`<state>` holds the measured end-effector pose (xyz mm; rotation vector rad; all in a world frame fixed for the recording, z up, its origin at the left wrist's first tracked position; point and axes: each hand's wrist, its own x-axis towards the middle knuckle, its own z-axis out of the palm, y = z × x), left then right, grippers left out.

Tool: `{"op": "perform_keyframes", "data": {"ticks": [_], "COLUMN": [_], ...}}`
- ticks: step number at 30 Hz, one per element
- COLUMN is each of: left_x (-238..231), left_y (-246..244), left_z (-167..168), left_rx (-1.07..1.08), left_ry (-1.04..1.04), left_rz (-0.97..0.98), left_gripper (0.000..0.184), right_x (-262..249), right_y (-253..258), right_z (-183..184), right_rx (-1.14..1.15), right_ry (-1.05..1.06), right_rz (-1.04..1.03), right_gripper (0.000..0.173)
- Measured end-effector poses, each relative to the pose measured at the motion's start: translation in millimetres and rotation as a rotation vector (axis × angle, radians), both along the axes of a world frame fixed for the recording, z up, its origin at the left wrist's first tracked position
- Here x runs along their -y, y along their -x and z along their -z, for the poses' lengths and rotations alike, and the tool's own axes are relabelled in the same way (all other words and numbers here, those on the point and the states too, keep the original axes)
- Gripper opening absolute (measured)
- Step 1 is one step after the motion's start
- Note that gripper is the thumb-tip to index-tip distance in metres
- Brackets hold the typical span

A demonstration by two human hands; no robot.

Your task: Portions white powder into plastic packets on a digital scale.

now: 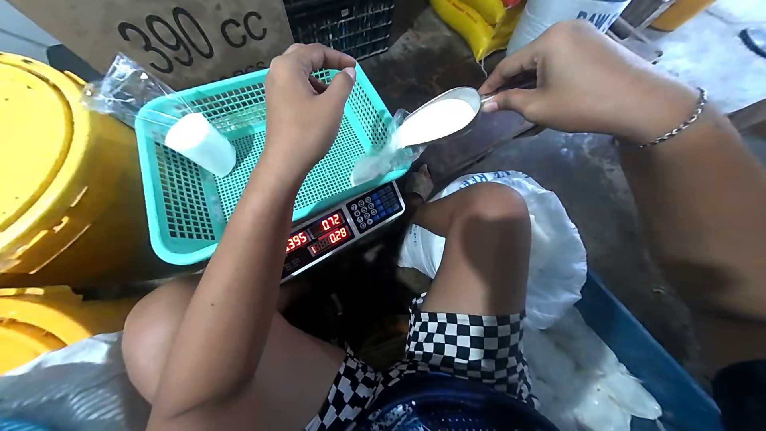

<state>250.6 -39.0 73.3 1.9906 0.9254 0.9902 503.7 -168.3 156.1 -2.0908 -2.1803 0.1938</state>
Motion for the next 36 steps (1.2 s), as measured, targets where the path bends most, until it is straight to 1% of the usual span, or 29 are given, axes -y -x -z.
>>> {"op": "perform_keyframes", "data": {"ticks": [4, 18, 23, 28, 34, 36], "left_x": [0, 0, -1, -1, -3, -2], "left_y": [2, 6, 7, 9, 11, 10], "left_z": [-2, -4, -4, -4, -3, -3], "left_rx": [-0.001, 0.003, -0.005, -0.004, -0.022, -0.028], "left_ry": [0.010, 0.013, 0.017, 0.027, 0.026, 0.033], "left_rz": [-0.005, -0.022, -0.017, -0.024, -0.021, -0.016], "left_gripper": [0.021, 0.019, 0.020, 0.020, 0.020, 0.020], "right_x": [-1, -1, -3, -3, 9, 17], "right_y": [2, 6, 19, 23, 7, -6], "right_z": [-1, -9, -8, -11, -4, 1], "right_rx": [0.020, 0.055, 0.162, 0.249, 0.158, 0.085], "right_ry": [-0.013, 0.003, -0.013, -0.027, -0.100, -0.143], "right_rz": [-0.021, 0.013, -0.052, -0.056, -0.093, -0.046], "right_gripper": [0.010, 0.011, 0.013, 0.014, 0.015, 0.016]}}
